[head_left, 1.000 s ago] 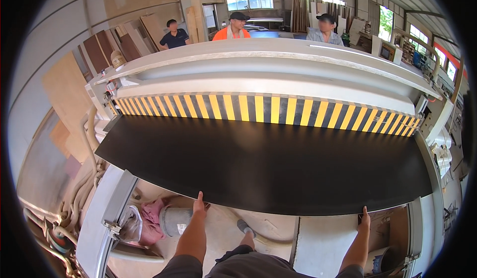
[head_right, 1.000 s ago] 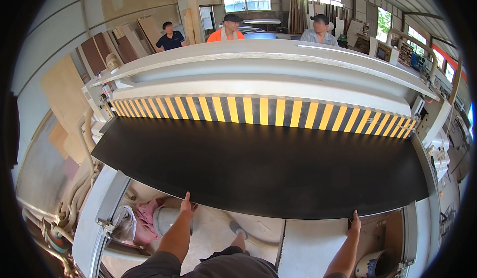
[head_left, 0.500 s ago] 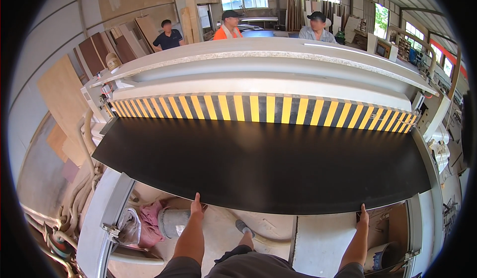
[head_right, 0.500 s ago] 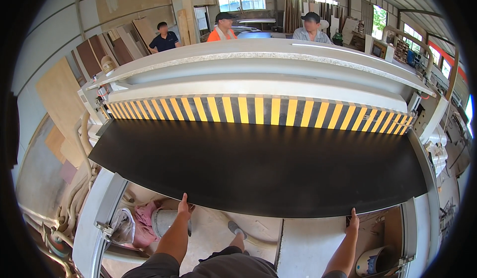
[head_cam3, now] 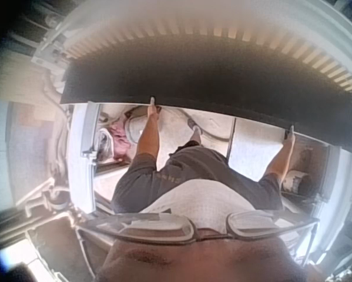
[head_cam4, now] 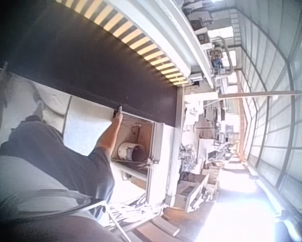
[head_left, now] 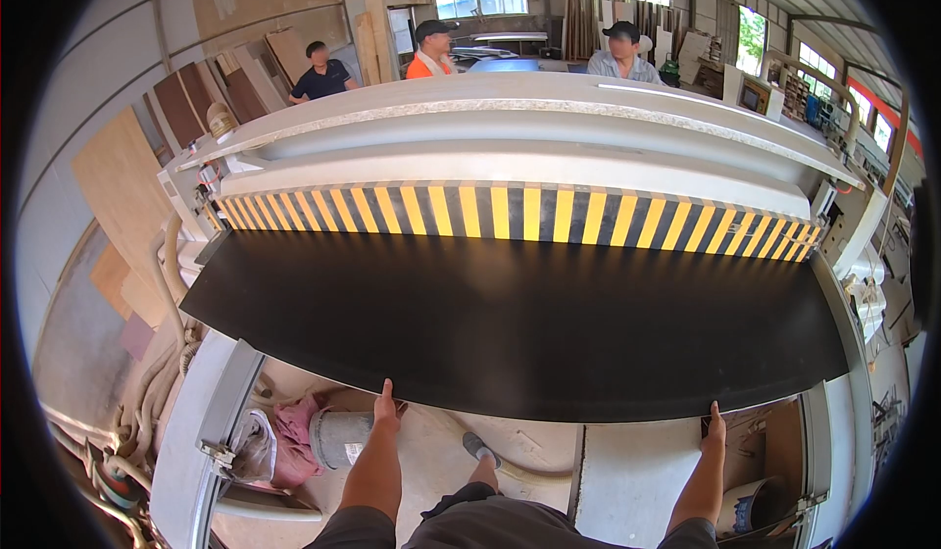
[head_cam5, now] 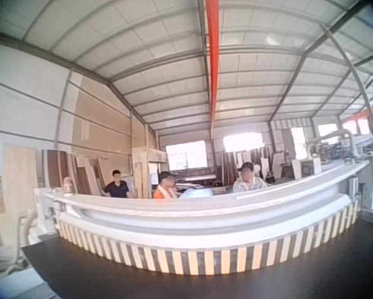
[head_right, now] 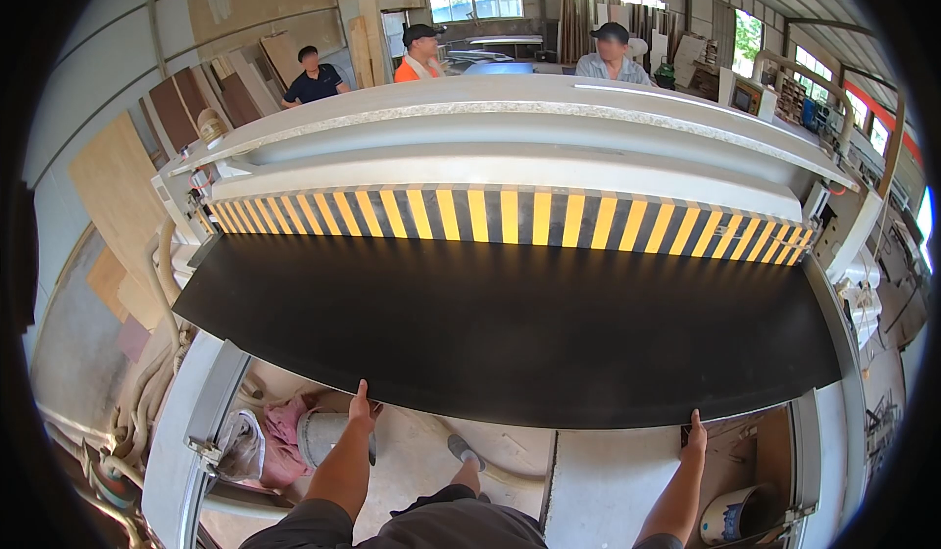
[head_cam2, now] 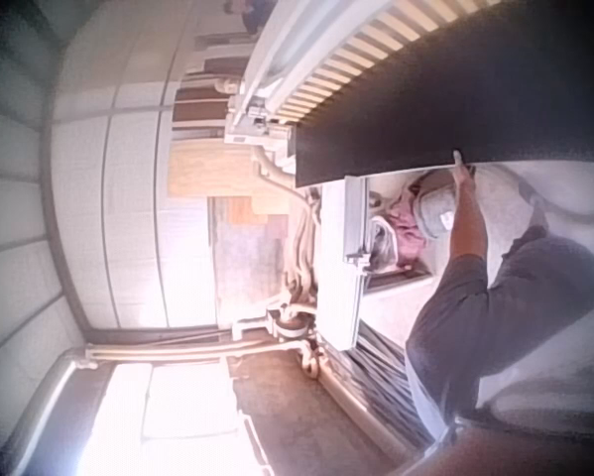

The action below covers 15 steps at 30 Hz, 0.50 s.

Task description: The person processes large wood panels using an industrial machine by sliding them across the machine bed, repositioning them, and inserting them into the processing area while other workers assist with panels on the opposite side.

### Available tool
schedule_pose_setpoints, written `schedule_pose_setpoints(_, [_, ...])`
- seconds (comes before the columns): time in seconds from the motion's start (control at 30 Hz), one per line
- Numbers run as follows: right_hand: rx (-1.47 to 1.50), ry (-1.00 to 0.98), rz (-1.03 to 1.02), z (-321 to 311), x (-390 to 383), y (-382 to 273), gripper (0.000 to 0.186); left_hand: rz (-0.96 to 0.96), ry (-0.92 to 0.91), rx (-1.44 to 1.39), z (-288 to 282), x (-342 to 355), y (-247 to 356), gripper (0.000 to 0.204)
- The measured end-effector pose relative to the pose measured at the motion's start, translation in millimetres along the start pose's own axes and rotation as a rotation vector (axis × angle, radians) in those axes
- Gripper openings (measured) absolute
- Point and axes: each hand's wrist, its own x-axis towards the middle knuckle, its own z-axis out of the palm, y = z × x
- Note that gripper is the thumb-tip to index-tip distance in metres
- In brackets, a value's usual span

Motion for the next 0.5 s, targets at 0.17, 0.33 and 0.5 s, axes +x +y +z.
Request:
schedule_pose_setpoints(0.17, [0.018, -0.048, -0.014, 1, -1, 1, 0.065, -0.003, 0.005, -0.013, 0, 1, -1, 0.055])
schedule_pose_setpoints(0.33, [0.008, -0.018, 0.014, 9, -7, -2, 0.064, 0.022, 0.022, 0.002, -4, 3, -1, 0.050])
schedule_pose_setpoints(0.5, [-0.008, 0.007, 0.015, 8, -11, -4, 0.066, 0.021, 0.008, 0.005, -4, 3, -2, 0.049])
